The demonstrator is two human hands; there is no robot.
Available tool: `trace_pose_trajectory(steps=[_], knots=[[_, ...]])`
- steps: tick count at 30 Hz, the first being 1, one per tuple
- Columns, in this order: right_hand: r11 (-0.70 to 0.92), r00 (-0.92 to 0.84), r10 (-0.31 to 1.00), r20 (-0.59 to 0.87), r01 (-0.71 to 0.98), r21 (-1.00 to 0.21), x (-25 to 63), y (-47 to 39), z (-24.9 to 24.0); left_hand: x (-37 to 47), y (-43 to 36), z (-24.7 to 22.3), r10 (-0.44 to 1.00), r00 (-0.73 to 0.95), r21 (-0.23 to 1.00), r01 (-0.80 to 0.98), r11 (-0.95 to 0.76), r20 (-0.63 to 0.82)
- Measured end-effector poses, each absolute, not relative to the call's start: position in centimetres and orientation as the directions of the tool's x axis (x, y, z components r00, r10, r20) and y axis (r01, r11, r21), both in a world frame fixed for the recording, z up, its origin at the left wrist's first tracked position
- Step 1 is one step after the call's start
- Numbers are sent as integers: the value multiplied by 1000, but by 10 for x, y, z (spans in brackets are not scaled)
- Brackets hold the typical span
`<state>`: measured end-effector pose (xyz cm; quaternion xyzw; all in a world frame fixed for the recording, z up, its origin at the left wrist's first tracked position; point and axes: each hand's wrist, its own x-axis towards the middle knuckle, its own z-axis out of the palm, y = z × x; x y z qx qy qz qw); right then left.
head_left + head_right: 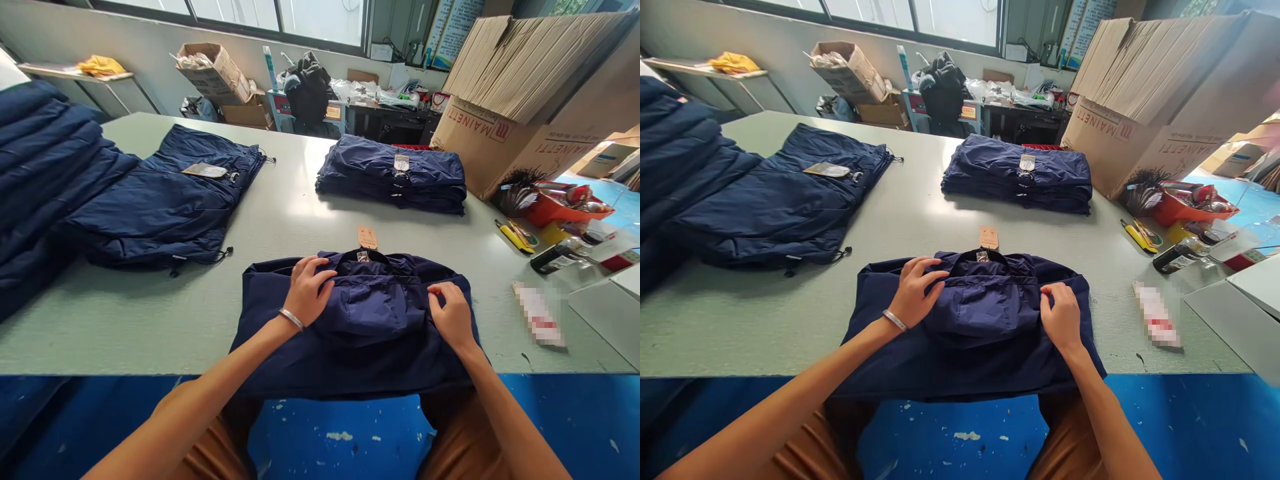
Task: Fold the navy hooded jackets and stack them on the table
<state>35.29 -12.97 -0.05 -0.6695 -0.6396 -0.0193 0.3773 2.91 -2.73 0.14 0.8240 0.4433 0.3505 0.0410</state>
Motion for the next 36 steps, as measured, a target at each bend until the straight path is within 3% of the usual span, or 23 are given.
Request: trace_pose_trajectory(steps=[3,7,11,16,21,28,32,36], knots=[[61,170,846,506,911,-408,341,-168,-2,60,-26,4,755,460,405,647,-645,468],[68,71,844,532,969,-238,309,-201,-12,109,-6,-5,805,539,456,668,-588,249],[-46,126,860,495,984,-171,293,-198,-20,150,9,-10,813,576,430,716,-550,82],[-129,177,914,364,980,-151,292,-174,-25,176,11,-8,788,613,336,732,-592,52],[-120,152,952,264,984,-135,287,-160,-28,181,13,-7,804,594,345,747,-569,40],[-3,96,900,425,977,-215,301,-191,-23,177,32,-14,789,590,344,716,-608,168],[25,64,898,435,980,-196,312,-209,-31,176,40,-22,770,610,334,698,-634,187],[63,82,870,486,959,-275,308,-213,-26,168,34,-18,782,574,377,686,-622,245]])
